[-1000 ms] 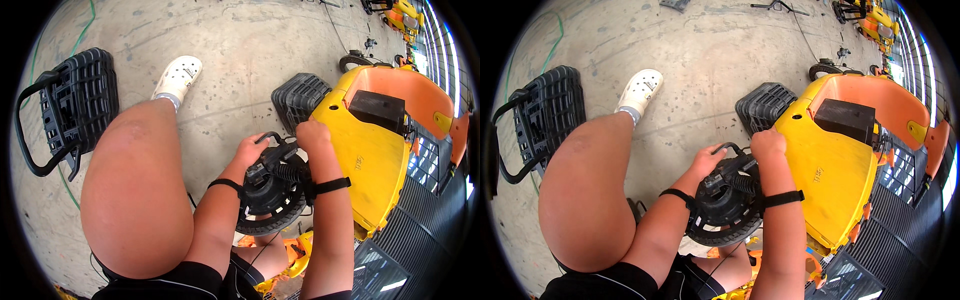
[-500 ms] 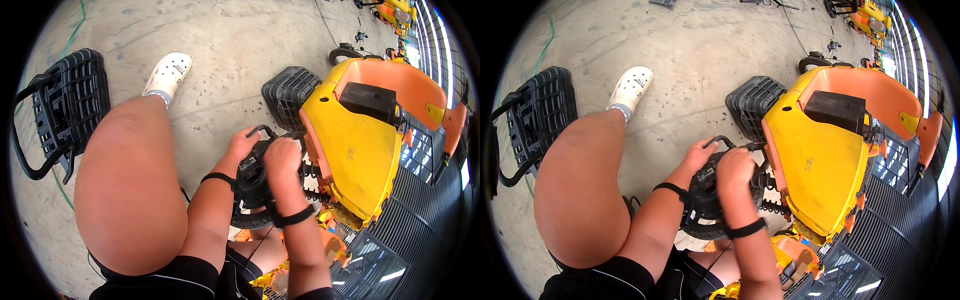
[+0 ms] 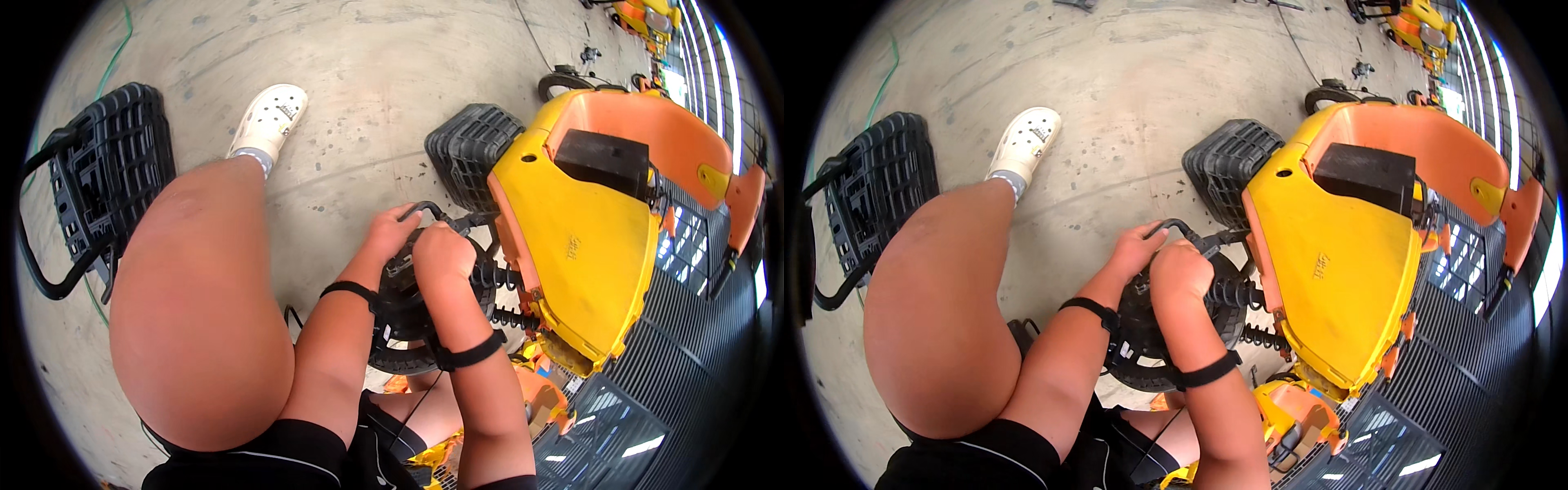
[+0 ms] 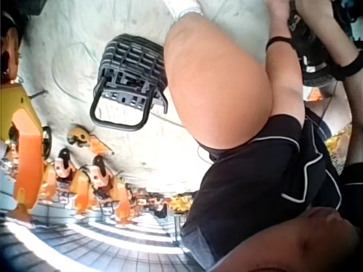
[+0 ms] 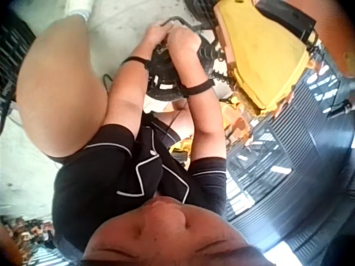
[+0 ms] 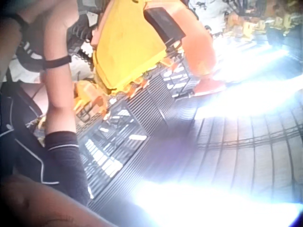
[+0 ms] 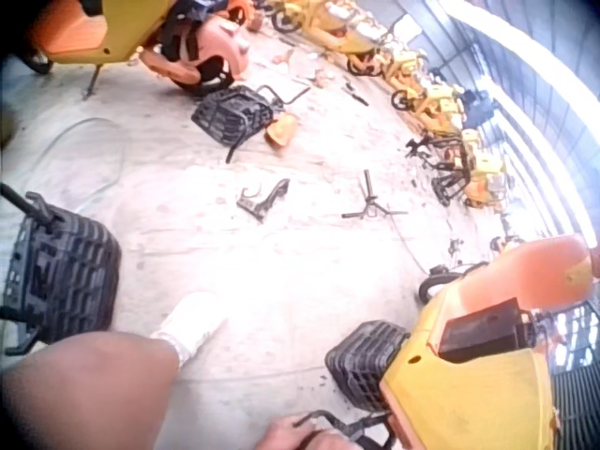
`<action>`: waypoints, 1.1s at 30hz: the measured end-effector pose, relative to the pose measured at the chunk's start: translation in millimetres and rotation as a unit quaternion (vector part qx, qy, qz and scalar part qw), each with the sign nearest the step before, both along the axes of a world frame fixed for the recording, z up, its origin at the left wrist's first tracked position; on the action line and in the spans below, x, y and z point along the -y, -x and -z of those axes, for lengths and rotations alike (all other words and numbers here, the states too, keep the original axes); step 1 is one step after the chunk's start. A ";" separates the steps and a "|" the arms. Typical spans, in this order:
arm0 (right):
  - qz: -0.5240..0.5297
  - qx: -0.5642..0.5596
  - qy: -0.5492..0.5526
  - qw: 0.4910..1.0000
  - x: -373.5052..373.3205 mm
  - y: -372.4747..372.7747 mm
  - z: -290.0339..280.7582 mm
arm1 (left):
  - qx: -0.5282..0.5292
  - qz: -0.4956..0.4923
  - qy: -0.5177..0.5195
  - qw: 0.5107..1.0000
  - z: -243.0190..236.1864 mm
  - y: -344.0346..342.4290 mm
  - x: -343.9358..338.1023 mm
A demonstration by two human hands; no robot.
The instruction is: The person sits on the floor and uses a wrench to tighten a bolt on the front wheel hub of a yellow electric scooter. The person repeatedly adjusts the wrench and checks the wheel alignment.
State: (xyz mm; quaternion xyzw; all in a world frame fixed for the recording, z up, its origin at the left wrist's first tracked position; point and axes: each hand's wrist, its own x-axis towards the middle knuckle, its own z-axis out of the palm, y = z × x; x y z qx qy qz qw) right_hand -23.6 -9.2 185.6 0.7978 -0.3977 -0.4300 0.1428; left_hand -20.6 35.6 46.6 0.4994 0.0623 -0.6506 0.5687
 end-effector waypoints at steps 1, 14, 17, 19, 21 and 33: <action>-0.001 -0.003 -0.010 1.000 -1.6 -2.4 -3.1 | 0.010 0.008 -0.001 1.000 -2.0 -3.5 -1.4; -0.101 -0.051 -0.071 0.991 57.4 -15.3 -40.1 | -0.001 -0.010 0.012 1.000 -19.8 -17.4 -6.1; -0.146 -0.032 -0.109 0.983 92.4 -12.5 -49.9 | 0.024 -0.034 0.005 0.999 -14.0 -10.0 -4.2; -0.136 -0.035 -0.113 0.984 104.2 -14.9 -46.7 | 0.027 -0.032 0.003 0.999 -10.9 -6.3 -2.6; -0.119 -0.046 -0.125 0.984 110.3 -19.2 -42.3 | 0.013 -0.033 0.004 0.999 -8.5 -4.4 -2.5; -0.115 -0.124 -0.116 0.979 133.4 -22.6 -20.2 | -0.035 -0.030 0.009 0.999 -8.4 -8.3 -3.2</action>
